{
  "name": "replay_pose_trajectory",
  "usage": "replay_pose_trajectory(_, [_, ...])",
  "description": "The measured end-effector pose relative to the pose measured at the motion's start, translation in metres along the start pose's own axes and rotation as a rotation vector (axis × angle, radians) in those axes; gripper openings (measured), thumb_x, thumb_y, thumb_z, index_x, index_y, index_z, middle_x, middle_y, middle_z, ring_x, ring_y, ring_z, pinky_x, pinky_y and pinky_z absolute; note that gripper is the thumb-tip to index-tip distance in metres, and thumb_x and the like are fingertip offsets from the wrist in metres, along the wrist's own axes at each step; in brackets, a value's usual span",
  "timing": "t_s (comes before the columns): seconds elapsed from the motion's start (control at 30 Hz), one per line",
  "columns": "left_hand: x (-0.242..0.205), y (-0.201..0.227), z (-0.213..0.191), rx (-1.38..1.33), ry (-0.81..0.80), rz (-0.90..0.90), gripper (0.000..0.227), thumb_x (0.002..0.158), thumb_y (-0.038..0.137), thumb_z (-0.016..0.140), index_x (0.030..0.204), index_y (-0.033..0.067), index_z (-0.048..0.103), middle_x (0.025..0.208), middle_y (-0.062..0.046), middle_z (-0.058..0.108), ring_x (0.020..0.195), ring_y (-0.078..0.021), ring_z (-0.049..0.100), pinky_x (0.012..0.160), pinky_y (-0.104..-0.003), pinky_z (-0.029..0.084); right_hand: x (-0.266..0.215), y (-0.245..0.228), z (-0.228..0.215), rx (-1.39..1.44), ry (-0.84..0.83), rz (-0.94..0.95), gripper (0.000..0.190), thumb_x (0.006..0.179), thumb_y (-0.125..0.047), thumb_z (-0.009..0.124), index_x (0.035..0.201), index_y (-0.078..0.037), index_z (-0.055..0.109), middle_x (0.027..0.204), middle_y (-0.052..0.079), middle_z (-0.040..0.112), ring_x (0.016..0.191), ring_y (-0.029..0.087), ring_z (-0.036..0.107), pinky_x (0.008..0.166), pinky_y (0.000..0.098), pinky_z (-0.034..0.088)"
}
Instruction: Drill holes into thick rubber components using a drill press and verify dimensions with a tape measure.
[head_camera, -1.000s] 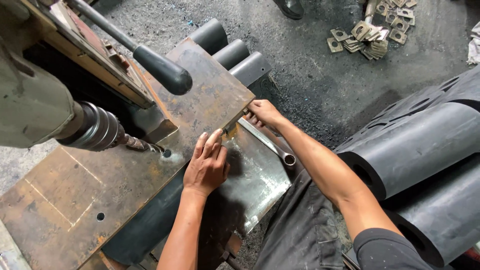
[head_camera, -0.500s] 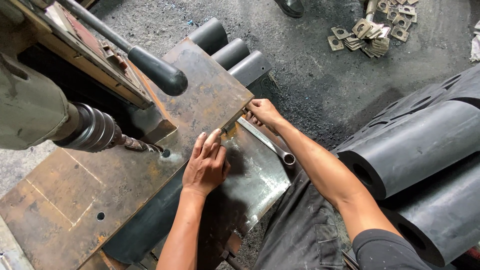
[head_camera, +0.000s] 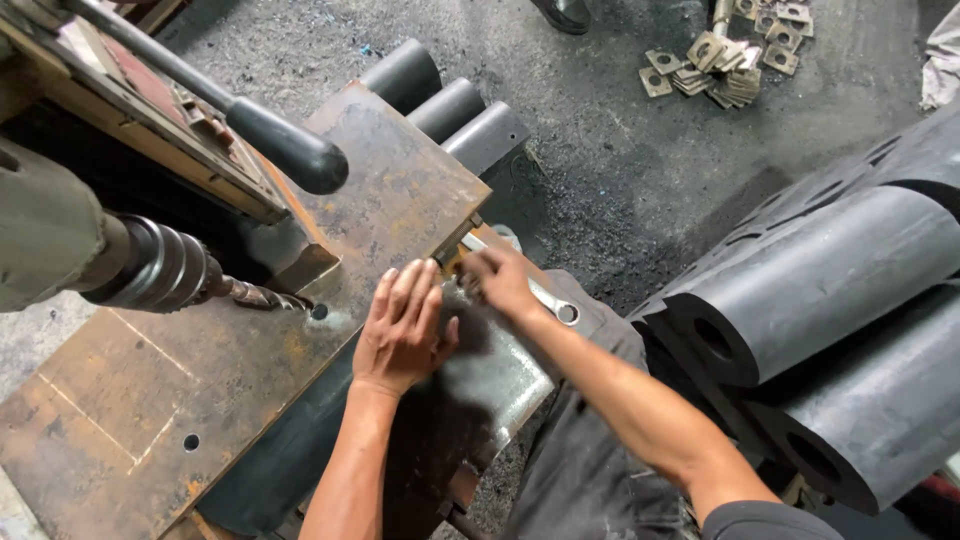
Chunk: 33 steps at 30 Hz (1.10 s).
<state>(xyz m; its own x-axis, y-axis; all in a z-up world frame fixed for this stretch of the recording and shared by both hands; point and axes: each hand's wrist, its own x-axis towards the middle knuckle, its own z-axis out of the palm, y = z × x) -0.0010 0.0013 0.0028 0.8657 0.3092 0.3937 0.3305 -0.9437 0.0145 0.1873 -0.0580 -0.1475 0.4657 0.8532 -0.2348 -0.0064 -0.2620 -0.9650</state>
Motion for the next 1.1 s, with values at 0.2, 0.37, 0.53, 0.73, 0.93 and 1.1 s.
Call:
replay_pose_trajectory(0.2, [-0.004, 0.000, -0.002, -0.126, 0.112, -0.071, 0.050, 0.097, 0.036, 0.062, 0.130, -0.0010, 0.054, 0.149, -0.023, 0.052, 0.135, -0.0391, 0.051, 0.116, -0.052, 0.041, -0.030, 0.028, 0.068, 0.159, -0.038, -0.064, 0.028, 0.092, -0.019, 0.066, 0.115, -0.002, 0.068, 0.102, 0.007, 0.075, 0.096, 0.017, 0.071, 0.087, 0.0333, 0.056])
replay_pose_trajectory(0.37, [-0.001, -0.003, -0.002, -0.154, 0.130, -0.081, 0.052, 0.098, 0.038, 0.062, 0.130, -0.0021, 0.052, 0.147, -0.023, 0.052, 0.133, -0.0409, 0.053, 0.114, -0.053, 0.042, -0.038, 0.001, 0.067, 0.329, -0.163, -0.063, 0.031, 0.091, -0.017, 0.068, 0.116, 0.000, 0.064, 0.109, 0.011, 0.073, 0.101, 0.019, 0.068, 0.088, 0.0360, 0.057])
replay_pose_trajectory(0.53, [0.000, -0.001, -0.004, -0.160, 0.120, -0.115, 0.058, 0.097, 0.041, 0.063, 0.133, -0.0027, 0.051, 0.148, -0.023, 0.051, 0.130, -0.0418, 0.054, 0.112, -0.052, 0.043, -0.046, -0.021, 0.060, -0.071, 0.004, -0.230, 0.042, 0.087, -0.022, 0.077, 0.124, -0.005, 0.067, 0.110, 0.014, 0.068, 0.105, 0.022, 0.066, 0.091, 0.0358, 0.054])
replay_pose_trajectory(0.73, [-0.006, -0.002, -0.001, -0.207, 0.125, -0.148, 0.053, 0.098, 0.033, 0.066, 0.133, -0.0023, 0.049, 0.150, -0.023, 0.050, 0.131, -0.0426, 0.054, 0.112, -0.051, 0.044, -0.048, -0.013, 0.066, 0.131, -0.087, -0.159, 0.040, 0.089, -0.022, 0.076, 0.122, -0.006, 0.064, 0.117, 0.013, 0.071, 0.110, 0.023, 0.068, 0.094, 0.0353, 0.055])
replay_pose_trajectory(0.93, [-0.012, -0.005, 0.006, -0.265, 0.177, -0.205, 0.048, 0.103, 0.026, 0.062, 0.137, -0.0045, 0.048, 0.152, -0.025, 0.048, 0.132, -0.0441, 0.054, 0.114, -0.049, 0.044, -0.034, 0.003, 0.062, -0.024, -0.138, -0.221, 0.044, 0.089, -0.027, 0.076, 0.127, -0.008, 0.066, 0.112, 0.012, 0.077, 0.103, 0.019, 0.074, 0.089, 0.0338, 0.058])
replay_pose_trajectory(1.1, [-0.016, -0.005, 0.006, -0.267, 0.169, -0.202, 0.046, 0.105, 0.023, 0.060, 0.138, -0.0053, 0.046, 0.153, -0.026, 0.047, 0.133, -0.0447, 0.054, 0.114, -0.049, 0.044, -0.026, 0.001, 0.066, -0.059, -0.143, -0.086, 0.053, 0.084, -0.028, 0.080, 0.130, -0.007, 0.063, 0.110, 0.010, 0.076, 0.099, 0.016, 0.073, 0.085, 0.0329, 0.059])
